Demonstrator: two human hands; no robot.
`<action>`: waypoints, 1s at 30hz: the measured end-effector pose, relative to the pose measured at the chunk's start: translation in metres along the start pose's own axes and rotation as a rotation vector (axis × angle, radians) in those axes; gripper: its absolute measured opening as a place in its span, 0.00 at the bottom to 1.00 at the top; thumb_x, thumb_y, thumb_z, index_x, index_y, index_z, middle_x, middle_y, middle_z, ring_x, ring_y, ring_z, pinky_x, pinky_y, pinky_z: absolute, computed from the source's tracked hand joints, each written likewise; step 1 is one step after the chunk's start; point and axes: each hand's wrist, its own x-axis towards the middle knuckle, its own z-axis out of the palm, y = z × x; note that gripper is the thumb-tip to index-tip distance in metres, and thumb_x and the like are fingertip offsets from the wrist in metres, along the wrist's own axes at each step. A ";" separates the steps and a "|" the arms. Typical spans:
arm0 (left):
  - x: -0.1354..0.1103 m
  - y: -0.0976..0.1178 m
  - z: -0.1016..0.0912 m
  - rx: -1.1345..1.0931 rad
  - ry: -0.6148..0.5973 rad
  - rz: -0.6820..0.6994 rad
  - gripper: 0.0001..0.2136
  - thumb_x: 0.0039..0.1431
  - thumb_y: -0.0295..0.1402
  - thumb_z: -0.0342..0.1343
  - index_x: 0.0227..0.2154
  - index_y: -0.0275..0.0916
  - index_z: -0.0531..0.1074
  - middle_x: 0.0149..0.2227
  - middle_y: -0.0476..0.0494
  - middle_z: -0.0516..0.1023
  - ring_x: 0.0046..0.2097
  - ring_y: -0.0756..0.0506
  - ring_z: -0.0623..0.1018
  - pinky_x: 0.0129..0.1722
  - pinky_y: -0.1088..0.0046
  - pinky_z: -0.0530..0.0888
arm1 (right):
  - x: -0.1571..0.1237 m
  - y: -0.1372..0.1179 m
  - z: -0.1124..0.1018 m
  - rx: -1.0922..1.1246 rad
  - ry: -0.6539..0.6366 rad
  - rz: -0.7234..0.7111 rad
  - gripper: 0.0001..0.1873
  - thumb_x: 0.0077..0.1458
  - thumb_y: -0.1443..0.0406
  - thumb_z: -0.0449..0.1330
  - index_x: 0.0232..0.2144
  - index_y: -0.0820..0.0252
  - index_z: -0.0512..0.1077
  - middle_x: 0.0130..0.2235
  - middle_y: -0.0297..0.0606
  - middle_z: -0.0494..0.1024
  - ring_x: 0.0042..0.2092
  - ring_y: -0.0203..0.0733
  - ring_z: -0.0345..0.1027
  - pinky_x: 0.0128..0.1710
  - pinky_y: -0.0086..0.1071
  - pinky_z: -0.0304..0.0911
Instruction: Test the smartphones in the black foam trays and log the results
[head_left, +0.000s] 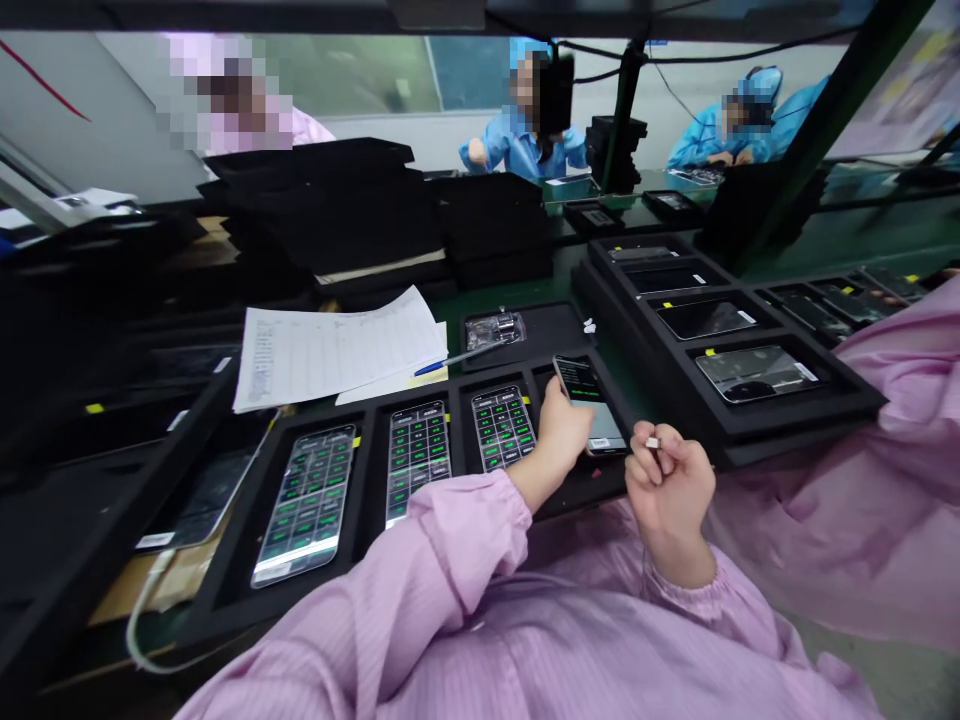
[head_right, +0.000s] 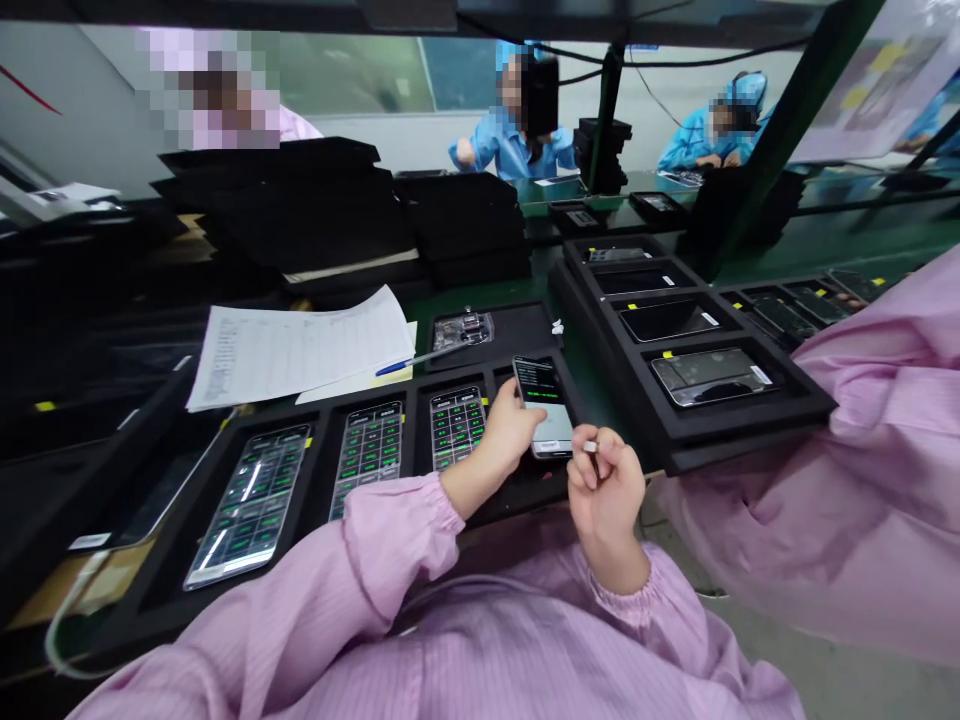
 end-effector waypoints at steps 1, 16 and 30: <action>0.002 0.004 -0.003 -0.038 0.007 0.026 0.23 0.46 0.22 0.60 0.47 0.35 0.66 0.42 0.37 0.79 0.45 0.39 0.80 0.50 0.57 0.74 | -0.003 -0.001 0.000 -0.005 -0.001 0.026 0.18 0.44 0.65 0.58 0.18 0.58 0.48 0.23 0.29 0.65 0.17 0.25 0.38 0.14 0.24 0.37; -0.041 0.053 -0.041 -0.396 0.126 0.432 0.21 0.55 0.29 0.60 0.51 0.43 0.62 0.50 0.41 0.76 0.51 0.44 0.78 0.50 0.64 0.76 | -0.011 0.026 0.035 -0.523 -0.269 0.087 0.22 0.55 0.48 0.65 0.24 0.59 0.69 0.14 0.24 0.61 0.16 0.28 0.46 0.16 0.26 0.43; -0.011 -0.005 -0.015 -0.105 0.016 -0.142 0.16 0.41 0.18 0.60 0.35 0.35 0.69 0.32 0.40 0.78 0.39 0.39 0.80 0.45 0.52 0.76 | 0.153 0.001 0.141 -1.315 -0.275 -0.006 0.19 0.63 0.65 0.52 0.19 0.58 0.58 0.19 0.28 0.62 0.18 0.28 0.48 0.18 0.26 0.49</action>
